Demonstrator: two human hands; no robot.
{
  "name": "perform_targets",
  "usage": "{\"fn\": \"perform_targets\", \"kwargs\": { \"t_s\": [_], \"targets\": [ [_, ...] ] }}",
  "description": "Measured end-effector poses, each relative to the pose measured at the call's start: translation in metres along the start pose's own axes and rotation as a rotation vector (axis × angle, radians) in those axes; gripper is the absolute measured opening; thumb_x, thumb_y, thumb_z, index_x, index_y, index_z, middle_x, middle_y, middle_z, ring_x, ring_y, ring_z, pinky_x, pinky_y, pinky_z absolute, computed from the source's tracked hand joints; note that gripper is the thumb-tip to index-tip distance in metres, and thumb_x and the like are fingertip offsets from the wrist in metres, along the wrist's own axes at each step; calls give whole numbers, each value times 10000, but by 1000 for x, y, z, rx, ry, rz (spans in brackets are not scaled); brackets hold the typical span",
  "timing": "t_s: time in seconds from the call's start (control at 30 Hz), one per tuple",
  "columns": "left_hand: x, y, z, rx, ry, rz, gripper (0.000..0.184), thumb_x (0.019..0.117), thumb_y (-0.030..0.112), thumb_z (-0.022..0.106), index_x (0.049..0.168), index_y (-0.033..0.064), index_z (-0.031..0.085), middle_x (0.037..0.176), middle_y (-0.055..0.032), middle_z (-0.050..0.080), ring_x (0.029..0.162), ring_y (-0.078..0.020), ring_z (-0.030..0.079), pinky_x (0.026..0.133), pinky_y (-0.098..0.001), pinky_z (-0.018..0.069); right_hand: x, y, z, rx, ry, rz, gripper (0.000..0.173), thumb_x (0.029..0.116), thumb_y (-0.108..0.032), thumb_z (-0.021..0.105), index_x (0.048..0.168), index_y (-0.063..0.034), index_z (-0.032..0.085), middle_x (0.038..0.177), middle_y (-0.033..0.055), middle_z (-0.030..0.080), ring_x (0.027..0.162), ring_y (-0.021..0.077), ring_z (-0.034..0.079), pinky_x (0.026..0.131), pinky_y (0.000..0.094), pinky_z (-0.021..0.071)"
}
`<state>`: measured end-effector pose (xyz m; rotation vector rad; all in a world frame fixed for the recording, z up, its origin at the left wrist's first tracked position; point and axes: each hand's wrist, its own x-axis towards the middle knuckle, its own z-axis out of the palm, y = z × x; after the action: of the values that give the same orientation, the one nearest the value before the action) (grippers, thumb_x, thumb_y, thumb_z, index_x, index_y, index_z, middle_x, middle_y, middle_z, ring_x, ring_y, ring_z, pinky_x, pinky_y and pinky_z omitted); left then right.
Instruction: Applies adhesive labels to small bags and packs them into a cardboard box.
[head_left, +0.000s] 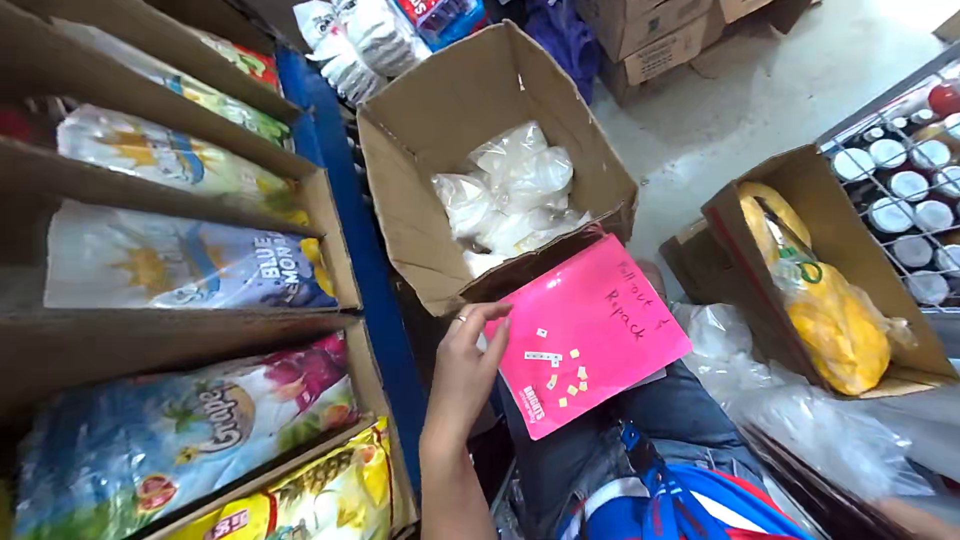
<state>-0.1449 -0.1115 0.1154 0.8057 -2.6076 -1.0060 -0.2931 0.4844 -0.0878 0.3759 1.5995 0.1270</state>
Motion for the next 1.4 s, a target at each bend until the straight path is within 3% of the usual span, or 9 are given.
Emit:
{"fn": "perform_targets", "kwargs": {
  "t_s": [0.1,0.23,0.33,0.47,0.53,0.63,0.87,1.1,1.4],
  "targets": [
    [-16,-2,7,59,-128,-97,226,986,154,634,1131,14,737,1135,-160,716,1091,-301,668,954,-468,523,-34,-28,-6,71,-52,77,496,1120,-264,250,1348,78,529,1208,274,641,942,308,669,858,477,521],
    [-31,0,15,80,-198,-143,193,973,139,657,1093,20,749,1121,-160,716,1089,-321,666,951,-490,524,-136,-81,-25,-218,-96,-23,587,1122,-402,367,1278,131,556,1098,291,658,901,336,657,874,505,512],
    [-38,2,21,81,-218,-132,166,964,126,667,1044,13,758,1072,-161,723,1057,-326,677,936,-495,533,-189,-126,-46,-327,62,-465,519,1089,-383,489,1039,88,701,905,224,722,832,349,704,835,558,542],
    [-44,6,25,78,-231,-127,161,964,128,665,1021,12,761,1024,-159,722,1030,-325,680,920,-489,537,-249,-199,-42,-331,552,-1284,188,992,-153,619,981,11,710,810,158,682,729,332,675,689,572,550],
    [-47,7,28,79,-232,-128,157,956,120,671,1018,11,764,1008,-168,721,1016,-339,682,910,-495,540,-270,-236,-24,-372,672,-1495,162,971,-127,638,1017,8,715,881,166,694,767,326,688,689,533,574],
    [-52,9,29,93,-248,-155,153,956,124,674,1010,13,763,1001,-173,717,1014,-347,680,910,-502,542,-279,-285,11,-433,626,-1668,136,959,-86,646,1020,19,707,940,193,698,837,351,708,710,518,584],
    [-64,7,34,154,-280,-227,148,935,112,701,1003,-10,749,992,-197,712,1003,-388,675,903,-542,532,-271,-340,69,-481,541,-1746,169,954,-77,646,1063,44,691,999,226,661,900,382,692,713,495,577],
    [-68,3,38,160,-264,-239,140,929,80,693,1017,-14,748,998,-201,710,1011,-393,672,911,-541,528,-268,-358,93,-535,585,-1805,132,943,-48,641,1019,54,678,985,232,651,884,385,690,690,479,573],
    [-70,-2,36,165,-223,-239,145,932,65,683,1030,-20,746,1033,-210,714,1032,-406,672,913,-548,526,-278,-365,107,-643,666,-1733,113,939,50,578,975,98,674,1023,255,665,921,401,699,707,485,568]
  ]
}}
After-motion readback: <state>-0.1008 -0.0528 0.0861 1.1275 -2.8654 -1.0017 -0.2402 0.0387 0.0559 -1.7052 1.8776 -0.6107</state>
